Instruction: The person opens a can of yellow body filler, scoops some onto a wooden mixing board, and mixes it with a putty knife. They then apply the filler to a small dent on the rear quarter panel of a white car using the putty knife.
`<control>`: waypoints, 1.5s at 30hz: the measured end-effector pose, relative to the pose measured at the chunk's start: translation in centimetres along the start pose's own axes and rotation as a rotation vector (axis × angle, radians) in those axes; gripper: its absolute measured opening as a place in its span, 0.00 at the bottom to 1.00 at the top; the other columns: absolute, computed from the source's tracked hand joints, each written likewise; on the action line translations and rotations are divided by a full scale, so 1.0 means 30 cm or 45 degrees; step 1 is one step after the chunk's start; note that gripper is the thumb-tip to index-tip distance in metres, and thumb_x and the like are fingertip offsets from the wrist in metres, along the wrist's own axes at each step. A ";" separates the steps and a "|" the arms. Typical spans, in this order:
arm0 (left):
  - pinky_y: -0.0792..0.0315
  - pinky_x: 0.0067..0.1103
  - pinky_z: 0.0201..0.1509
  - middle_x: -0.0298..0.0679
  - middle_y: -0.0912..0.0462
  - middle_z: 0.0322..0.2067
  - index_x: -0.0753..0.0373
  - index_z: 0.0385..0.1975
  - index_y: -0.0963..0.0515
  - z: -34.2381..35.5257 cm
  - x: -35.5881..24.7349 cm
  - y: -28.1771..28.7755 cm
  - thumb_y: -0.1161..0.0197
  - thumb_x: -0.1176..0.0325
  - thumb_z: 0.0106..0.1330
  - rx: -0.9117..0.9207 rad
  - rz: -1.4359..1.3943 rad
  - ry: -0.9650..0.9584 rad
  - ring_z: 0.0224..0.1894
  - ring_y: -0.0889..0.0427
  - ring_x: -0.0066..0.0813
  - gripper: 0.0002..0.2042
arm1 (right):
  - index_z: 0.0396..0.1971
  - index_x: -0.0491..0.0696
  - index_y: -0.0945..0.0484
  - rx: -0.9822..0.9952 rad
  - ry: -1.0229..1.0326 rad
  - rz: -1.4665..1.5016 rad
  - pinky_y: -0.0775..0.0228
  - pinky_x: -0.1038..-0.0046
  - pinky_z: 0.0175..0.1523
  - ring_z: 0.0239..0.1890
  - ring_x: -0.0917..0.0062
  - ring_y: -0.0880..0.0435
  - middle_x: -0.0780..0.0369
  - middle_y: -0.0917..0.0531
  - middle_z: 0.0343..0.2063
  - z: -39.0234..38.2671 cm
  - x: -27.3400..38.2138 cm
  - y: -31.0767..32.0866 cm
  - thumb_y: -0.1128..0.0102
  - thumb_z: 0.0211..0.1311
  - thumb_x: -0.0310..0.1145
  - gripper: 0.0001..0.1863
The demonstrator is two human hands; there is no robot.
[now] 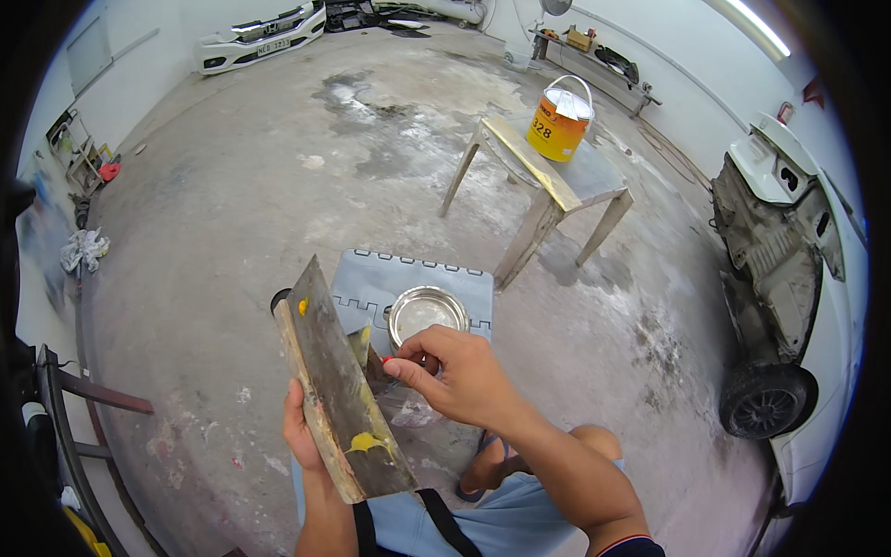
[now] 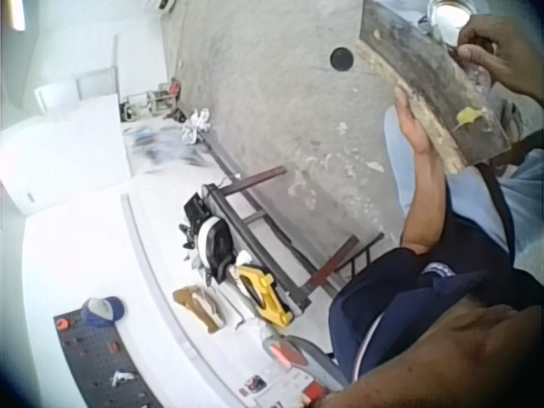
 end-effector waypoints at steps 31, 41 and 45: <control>0.24 0.38 0.65 0.51 0.21 0.61 0.69 0.69 0.33 0.017 -0.025 0.094 0.56 0.50 0.82 0.108 0.015 -0.026 0.60 0.18 0.44 0.29 | 0.41 0.46 0.13 -0.098 -0.036 -0.270 0.24 0.73 0.34 0.27 0.80 0.16 0.63 0.12 0.27 0.151 -0.144 0.057 0.32 0.62 0.28 0.09; 0.25 0.38 0.66 0.51 0.21 0.62 0.69 0.69 0.33 0.019 -0.044 0.089 0.54 0.49 0.82 0.015 0.100 -0.077 0.61 0.19 0.44 0.29 | 0.43 0.47 0.12 0.017 0.148 -0.660 0.23 0.61 0.51 0.46 0.59 0.15 0.56 0.13 0.40 0.181 -0.193 -0.044 0.33 0.62 0.30 0.10; 0.24 0.38 0.66 0.51 0.22 0.63 0.69 0.70 0.34 0.012 -0.045 0.066 0.54 0.49 0.82 0.105 -0.037 -0.021 0.61 0.19 0.45 0.30 | 0.51 0.47 0.14 -0.027 0.001 -0.465 0.23 0.62 0.47 0.42 0.61 0.15 0.56 0.13 0.40 0.158 -0.143 0.011 0.31 0.63 0.34 0.18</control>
Point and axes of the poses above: each hand's wrist, its own z-axis towards the middle knuckle, its own y-axis out of the back of the hand, x = y × z, the point moved 6 cm from there along z, towards the middle knuckle
